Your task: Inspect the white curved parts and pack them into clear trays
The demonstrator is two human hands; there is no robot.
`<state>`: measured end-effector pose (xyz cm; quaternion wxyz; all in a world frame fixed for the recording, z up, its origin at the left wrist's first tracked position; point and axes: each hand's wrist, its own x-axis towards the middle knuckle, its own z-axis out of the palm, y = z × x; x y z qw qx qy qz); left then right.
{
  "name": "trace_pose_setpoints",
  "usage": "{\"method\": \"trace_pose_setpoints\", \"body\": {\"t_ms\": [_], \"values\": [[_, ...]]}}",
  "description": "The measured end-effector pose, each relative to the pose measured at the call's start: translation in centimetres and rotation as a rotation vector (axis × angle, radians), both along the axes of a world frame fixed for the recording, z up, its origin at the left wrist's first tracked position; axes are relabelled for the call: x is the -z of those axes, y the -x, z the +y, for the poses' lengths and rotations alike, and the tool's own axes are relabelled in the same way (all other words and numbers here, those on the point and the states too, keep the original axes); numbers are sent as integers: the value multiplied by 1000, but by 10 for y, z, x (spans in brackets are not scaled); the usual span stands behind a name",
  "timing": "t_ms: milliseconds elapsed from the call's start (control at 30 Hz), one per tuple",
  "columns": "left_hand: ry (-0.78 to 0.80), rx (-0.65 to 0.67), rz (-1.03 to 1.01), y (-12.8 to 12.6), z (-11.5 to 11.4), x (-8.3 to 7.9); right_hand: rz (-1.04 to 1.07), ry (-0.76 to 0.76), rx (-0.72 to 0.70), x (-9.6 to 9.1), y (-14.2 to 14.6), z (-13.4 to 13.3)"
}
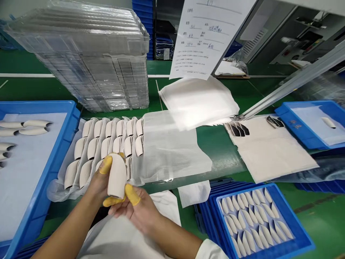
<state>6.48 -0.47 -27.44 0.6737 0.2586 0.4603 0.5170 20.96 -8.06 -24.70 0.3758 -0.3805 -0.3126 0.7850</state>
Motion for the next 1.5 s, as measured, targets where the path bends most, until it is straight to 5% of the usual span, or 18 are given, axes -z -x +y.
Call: {"method": "trace_pose_setpoints", "body": {"t_ms": [133, 200, 367, 567, 933, 1167, 1333, 1500], "values": [[-80, -4, 344, 5, 40, 10, -1202, -728, -78, 14, -22, 12], [-80, 121, 449, 5, 55, 14, -1506, -886, -241, 20, -30, 11], [-134, 463, 798, -6, 72, 22, -1491, -942, -413, 20, -41, 6], [-261, 651, 1272, -27, 70, 25, -1566, -922, -364, 18, -45, 33], [-424, 491, 1642, -43, 26, 56, -1701, -937, -341, 59, -25, 48], [-489, 441, 1686, -43, 24, 63, -1698, -998, -311, 57, -39, 49], [-540, 442, 1676, -39, 68, 35, -1758, -1041, -227, 45, -67, 57], [-630, 577, 1617, -80, 156, 21, -1785, -1022, -541, 57, -57, 64]]}}
